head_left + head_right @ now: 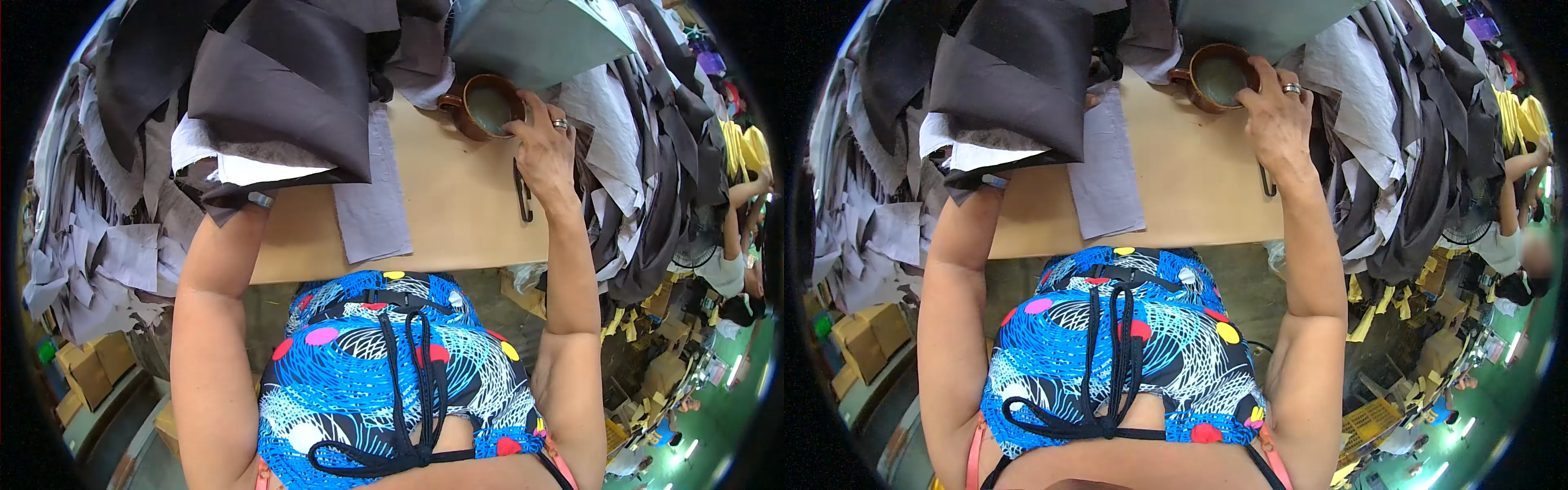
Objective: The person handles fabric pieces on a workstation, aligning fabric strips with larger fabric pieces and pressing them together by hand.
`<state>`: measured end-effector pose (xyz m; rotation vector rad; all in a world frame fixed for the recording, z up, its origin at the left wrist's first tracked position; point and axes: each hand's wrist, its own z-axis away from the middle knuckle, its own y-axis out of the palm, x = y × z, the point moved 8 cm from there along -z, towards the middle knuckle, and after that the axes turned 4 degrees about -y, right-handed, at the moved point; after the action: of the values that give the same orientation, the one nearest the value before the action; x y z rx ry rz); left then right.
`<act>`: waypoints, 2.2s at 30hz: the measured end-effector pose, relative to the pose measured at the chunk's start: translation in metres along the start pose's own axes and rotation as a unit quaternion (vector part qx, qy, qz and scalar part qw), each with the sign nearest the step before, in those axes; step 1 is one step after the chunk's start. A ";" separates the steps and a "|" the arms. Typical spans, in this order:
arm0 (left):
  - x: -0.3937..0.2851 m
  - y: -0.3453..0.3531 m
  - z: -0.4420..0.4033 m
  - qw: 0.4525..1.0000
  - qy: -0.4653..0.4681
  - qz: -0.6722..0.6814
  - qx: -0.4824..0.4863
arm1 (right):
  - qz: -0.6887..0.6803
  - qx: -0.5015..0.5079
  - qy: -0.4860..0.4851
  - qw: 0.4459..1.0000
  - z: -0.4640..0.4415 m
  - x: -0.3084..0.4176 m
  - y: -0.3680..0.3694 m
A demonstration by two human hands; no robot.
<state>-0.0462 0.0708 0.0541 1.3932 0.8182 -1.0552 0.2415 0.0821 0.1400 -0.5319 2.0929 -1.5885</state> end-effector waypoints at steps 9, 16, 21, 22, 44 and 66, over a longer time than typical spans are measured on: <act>-0.005 -0.004 0.003 1.000 0.009 -0.014 -0.010 | -0.101 -0.059 -0.089 0.989 0.012 0.063 -0.014; -0.006 -0.004 0.001 1.000 0.013 -0.026 -0.008 | -0.381 0.014 -0.058 0.922 0.008 0.115 0.069; -0.007 -0.006 0.005 0.999 0.016 -0.036 -0.014 | -0.360 0.028 -0.146 0.921 0.035 0.121 0.056; -0.007 -0.007 0.003 0.999 0.017 -0.034 -0.014 | -0.380 0.050 -0.152 0.911 0.045 0.123 0.055; -0.012 0.000 -0.002 0.980 0.038 -0.191 -0.027 | -0.330 0.042 -0.177 0.926 0.062 0.132 0.051; -0.033 0.029 -0.014 0.775 0.097 -0.622 -0.063 | -0.169 0.013 -0.277 0.946 0.108 0.145 0.028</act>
<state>-0.0290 0.0848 0.0946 0.7142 2.0582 -1.7742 0.1832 -0.0769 0.0704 -1.2227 1.6085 -1.4124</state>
